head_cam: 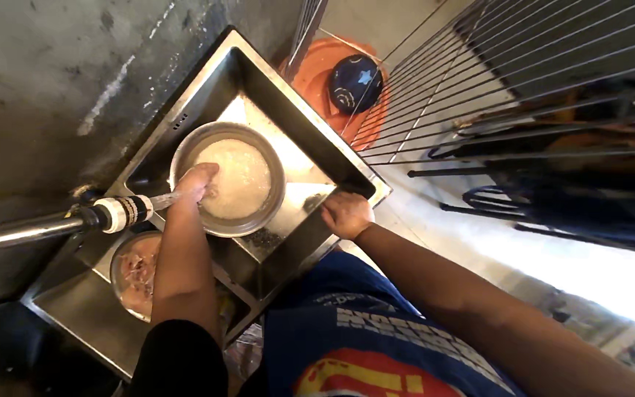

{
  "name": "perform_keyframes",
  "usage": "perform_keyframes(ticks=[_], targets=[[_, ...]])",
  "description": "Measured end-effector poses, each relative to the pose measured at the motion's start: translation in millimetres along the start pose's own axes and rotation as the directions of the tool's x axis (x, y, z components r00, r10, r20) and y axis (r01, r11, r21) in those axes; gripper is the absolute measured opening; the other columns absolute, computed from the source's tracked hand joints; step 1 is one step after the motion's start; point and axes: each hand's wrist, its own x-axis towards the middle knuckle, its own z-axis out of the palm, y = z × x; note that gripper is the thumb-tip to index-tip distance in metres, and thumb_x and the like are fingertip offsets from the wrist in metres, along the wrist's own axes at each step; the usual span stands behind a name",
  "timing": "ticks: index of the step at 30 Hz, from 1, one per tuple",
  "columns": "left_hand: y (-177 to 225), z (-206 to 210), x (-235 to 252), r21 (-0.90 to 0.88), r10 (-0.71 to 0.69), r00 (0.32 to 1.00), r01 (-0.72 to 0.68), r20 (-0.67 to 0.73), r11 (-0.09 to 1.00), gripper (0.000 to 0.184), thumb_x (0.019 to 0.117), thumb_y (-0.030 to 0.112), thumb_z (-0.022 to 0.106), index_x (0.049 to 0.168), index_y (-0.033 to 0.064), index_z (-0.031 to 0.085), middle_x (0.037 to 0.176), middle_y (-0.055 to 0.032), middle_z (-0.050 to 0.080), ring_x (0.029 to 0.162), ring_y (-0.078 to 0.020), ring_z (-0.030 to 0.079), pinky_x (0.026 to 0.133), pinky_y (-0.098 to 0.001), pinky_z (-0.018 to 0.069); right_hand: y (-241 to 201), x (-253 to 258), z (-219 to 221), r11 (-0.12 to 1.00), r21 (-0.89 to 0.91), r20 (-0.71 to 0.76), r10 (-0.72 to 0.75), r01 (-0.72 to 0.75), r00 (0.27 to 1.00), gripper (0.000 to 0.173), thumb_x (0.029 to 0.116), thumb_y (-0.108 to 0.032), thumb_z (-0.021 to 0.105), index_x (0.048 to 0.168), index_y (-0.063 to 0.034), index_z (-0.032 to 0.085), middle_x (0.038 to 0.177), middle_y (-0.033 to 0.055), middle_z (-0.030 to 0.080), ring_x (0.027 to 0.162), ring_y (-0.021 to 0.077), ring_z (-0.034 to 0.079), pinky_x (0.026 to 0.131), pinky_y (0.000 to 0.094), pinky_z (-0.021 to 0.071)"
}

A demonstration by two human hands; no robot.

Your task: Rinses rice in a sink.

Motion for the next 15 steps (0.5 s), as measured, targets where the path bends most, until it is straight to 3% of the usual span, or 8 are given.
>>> perform_keyframes(ticks=[3, 5, 8, 10, 12, 13, 15], targets=[[13, -4, -12, 0.165, 0.039, 0.999, -0.04, 0.009, 0.986, 0.047, 0.1031, 0.037, 0.059, 0.145, 0.0159, 0.054, 0.144, -0.0156, 0.055, 0.131, -0.0325, 0.053, 0.102, -0.061, 0.0457, -1, 0, -1, 1.0, -0.003, 0.014, 0.009, -0.009, 1.0, 0.038, 0.1008, -0.032, 0.046, 0.104, -0.0063, 0.074, 0.108, 0.0153, 0.074, 0.109, 0.0364, 0.068, 0.093, 0.0568, 0.051], [14, -1, -15, 0.383, 0.11, 0.994, -0.109, 0.018, 0.917, 0.059, 0.1015, 0.042, 0.062, 0.152, 0.0164, 0.047, 0.152, -0.0164, 0.05, 0.141, -0.0358, 0.046, 0.111, -0.0634, 0.0386, -3, 0, -3, 1.0, 0.002, 0.022, 0.015, -0.015, 1.0, 0.038, 0.1009, -0.032, 0.047, 0.106, -0.0052, 0.074, 0.109, 0.0171, 0.074, 0.111, 0.0378, 0.068, 0.094, 0.058, 0.0505], [-16, 23, 3, 0.636, 0.194, 0.98, -0.175, 0.04, 0.752, 0.076, 0.097, 0.05, 0.066, 0.16, 0.0201, 0.036, 0.167, -0.0205, 0.024, 0.153, -0.0445, 0.023, 0.119, -0.0677, 0.0247, -4, 0, -3, 1.0, -0.004, 0.041, 0.024, -0.024, 0.999, 0.038, 0.1012, -0.032, 0.047, 0.107, -0.0056, 0.074, 0.11, 0.0168, 0.073, 0.111, 0.0374, 0.067, 0.095, 0.0576, 0.0502], [-38, 52, 7, 0.714, 0.228, 0.973, -0.187, 0.04, 0.674, 0.076, 0.097, 0.056, 0.062, 0.162, 0.0295, 0.032, 0.172, -0.0191, 0.005, 0.153, -0.0539, 0.01, 0.114, -0.0759, 0.024, -3, 1, -1, 1.0, -0.009, 0.021, 0.014, -0.014, 1.0, 0.038, 0.1006, -0.032, 0.046, 0.104, -0.0057, 0.074, 0.108, 0.0163, 0.074, 0.109, 0.0369, 0.068, 0.093, 0.057, 0.0514], [-58, 78, 11, 0.77, 0.302, 0.949, -0.257, 0.088, 0.584, 0.069, 0.0986, 0.058, 0.058, 0.16, 0.0368, 0.034, 0.173, -0.0128, 0.004, 0.152, -0.0568, 0.002, 0.106, -0.0867, 0.0195, -3, 1, 0, 1.0, -0.009, 0.007, 0.01, -0.01, 1.0, 0.039, 0.1009, -0.032, 0.045, 0.103, -0.0058, 0.074, 0.106, 0.016, 0.074, 0.107, 0.0366, 0.069, 0.091, 0.0569, 0.0519], [-66, 85, 16, 0.806, 0.321, 0.936, -0.301, 0.146, 0.51, 0.065, 0.1009, 0.055, 0.055, 0.16, 0.0376, 0.034, 0.173, -0.0085, 0.006, 0.154, -0.0545, 0.0, 0.105, -0.0883, 0.0156, -3, 2, 0, 1.0, -0.007, -0.005, 0.007, -0.007, 1.0, 0.039, 0.1009, -0.031, 0.046, 0.103, -0.0055, 0.074, 0.105, 0.016, 0.074, 0.106, 0.0368, 0.069, 0.09, 0.0571, 0.0523], [-77, 81, 26, 0.864, 0.334, 0.909, -0.365, 0.25, 0.347, 0.058, 0.1034, 0.052, 0.052, 0.158, 0.0418, 0.037, 0.173, 0.0021, 0.014, 0.157, -0.0445, 0.005, 0.11, -0.0841, 0.0117, -2, 0, 1, 1.0, -0.012, -0.014, 0.003, -0.003, 1.0, 0.038, 0.1004, -0.031, 0.047, 0.101, -0.0057, 0.074, 0.105, 0.0156, 0.074, 0.105, 0.0366, 0.069, 0.089, 0.0568, 0.0529]])
